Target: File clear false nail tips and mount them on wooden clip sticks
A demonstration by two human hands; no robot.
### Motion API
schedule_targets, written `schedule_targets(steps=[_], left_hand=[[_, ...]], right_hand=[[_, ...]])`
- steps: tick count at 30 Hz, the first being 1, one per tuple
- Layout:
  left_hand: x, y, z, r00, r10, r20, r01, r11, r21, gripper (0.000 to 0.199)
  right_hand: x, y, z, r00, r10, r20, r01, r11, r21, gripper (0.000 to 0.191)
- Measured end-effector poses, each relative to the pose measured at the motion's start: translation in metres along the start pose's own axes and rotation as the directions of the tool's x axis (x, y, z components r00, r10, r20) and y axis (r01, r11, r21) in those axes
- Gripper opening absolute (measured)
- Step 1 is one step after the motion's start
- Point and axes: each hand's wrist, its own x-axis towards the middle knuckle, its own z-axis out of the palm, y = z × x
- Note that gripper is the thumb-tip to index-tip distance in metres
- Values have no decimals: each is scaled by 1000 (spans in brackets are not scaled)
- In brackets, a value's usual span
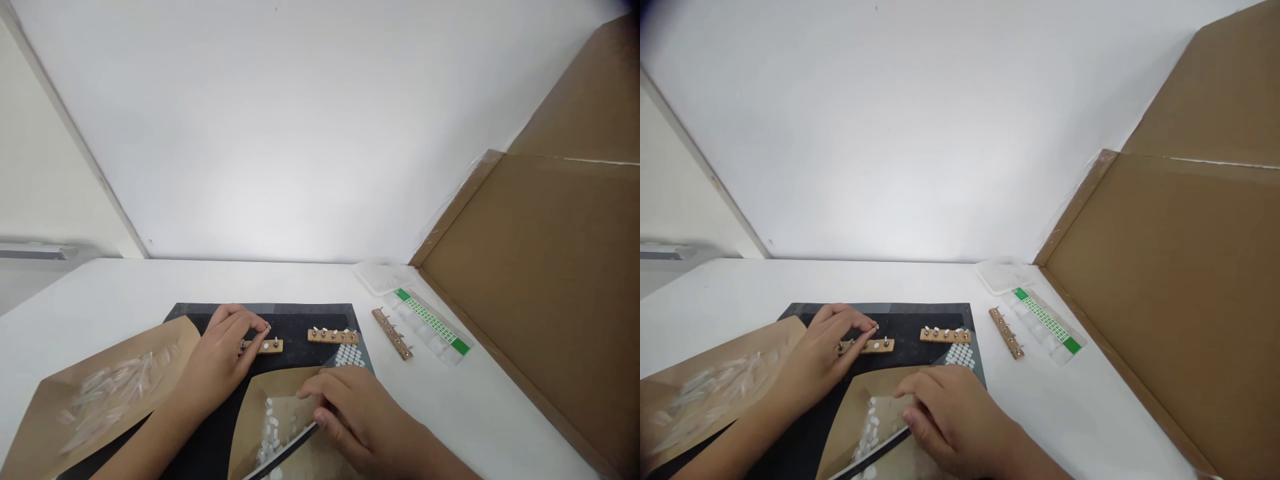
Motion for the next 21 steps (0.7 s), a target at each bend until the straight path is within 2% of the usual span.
schedule_targets(steps=[3, 6, 9, 13, 21], left_hand=[[4, 15, -10, 994, 26, -106, -29, 999, -29, 7], [6, 32, -19, 982, 15, -191, -60, 971, -233, 9], [4, 47, -24, 987, 35, -159, -98, 907, -410, 16], [1, 63, -17, 990, 94, -103, -137, 794, -592, 20], [-8, 71, 3, 1000, -22, 20, 29, 689, -724, 13]], right_hand=[[0, 3, 1, 995, -8, -101, 8, 1000, -3, 22], [0, 7, 3, 981, -48, -187, 49, 999, 1, 18], [-1, 10, 7, 969, -47, -241, 57, 998, 31, 26], [-1, 11, 12, 958, -33, -285, 59, 995, 85, 38], [4, 6, 9, 972, -97, -214, 115, 991, 73, 33]])
